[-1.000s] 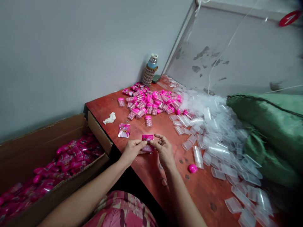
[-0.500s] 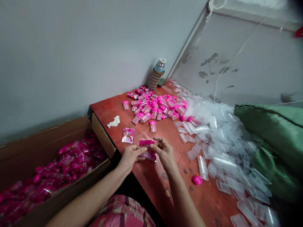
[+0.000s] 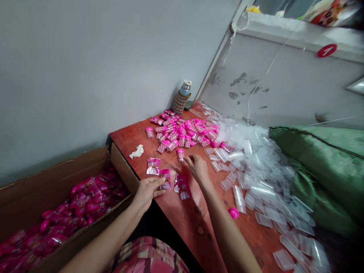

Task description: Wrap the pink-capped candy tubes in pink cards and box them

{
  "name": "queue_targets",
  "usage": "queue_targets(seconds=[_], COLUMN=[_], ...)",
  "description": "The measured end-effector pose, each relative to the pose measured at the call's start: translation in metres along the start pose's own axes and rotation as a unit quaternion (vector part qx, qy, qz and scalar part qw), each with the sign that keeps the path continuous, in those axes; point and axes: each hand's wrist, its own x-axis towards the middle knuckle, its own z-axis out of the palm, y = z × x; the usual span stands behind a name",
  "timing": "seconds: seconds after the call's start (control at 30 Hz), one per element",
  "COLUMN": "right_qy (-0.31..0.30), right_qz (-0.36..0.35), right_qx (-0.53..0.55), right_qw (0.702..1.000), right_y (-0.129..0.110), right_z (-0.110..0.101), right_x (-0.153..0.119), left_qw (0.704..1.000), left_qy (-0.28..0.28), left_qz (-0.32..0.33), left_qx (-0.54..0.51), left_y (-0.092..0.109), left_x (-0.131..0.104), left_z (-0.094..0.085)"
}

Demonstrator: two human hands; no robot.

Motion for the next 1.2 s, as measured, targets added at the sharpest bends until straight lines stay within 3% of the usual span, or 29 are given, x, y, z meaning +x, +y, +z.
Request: queue_targets(seconds=[0.13,0.23,0.4,0.5,0.63,1.03,1.2], right_qy=[-0.041,-0.082,-0.133,-0.153,-0.129,-0.116,-0.114], right_qz=[0.024,0.012,-0.017,0.003,0.047,0.077,0.070], right_qx=[0.017,0.062,0.199,0.433,0.512,0.556,0.546], right_qw=[0.999,0.995,0.971,0.888,0.848,0.820,0.827], right_y=[-0.015,-0.017,-0.024,-0.033,-0.043,-0.043,-0.039], right_z=[0.012,0.018,0.013,0.012,0.018,0.030,0.032], right_x=[0.033,0.026,-0.051,-0.104,-0.138,-0.136,-0.135], left_qw=[0.998,0.990,0.973,0.968,0.968,0.976,0.982], left_qy=[0.030,0.058,0.083,0.080,0.064,0.009,-0.012], left_qz=[0.006,0.018,0.011,0.004,-0.007,0.018,0.055], left_qx=[-0.058,-0.131,-0.216,-0.237,-0.241,-0.217,-0.182], left_y=[0.009,0.015,0.015,0.011,0.008,0.005,0.005], left_x=[-0.004,-0.006,-0.002,0.002,0.004,-0.002,-0.005], left_z=[-0.005,-0.009,-0.010,-0.004,0.007,0.028,0.032])
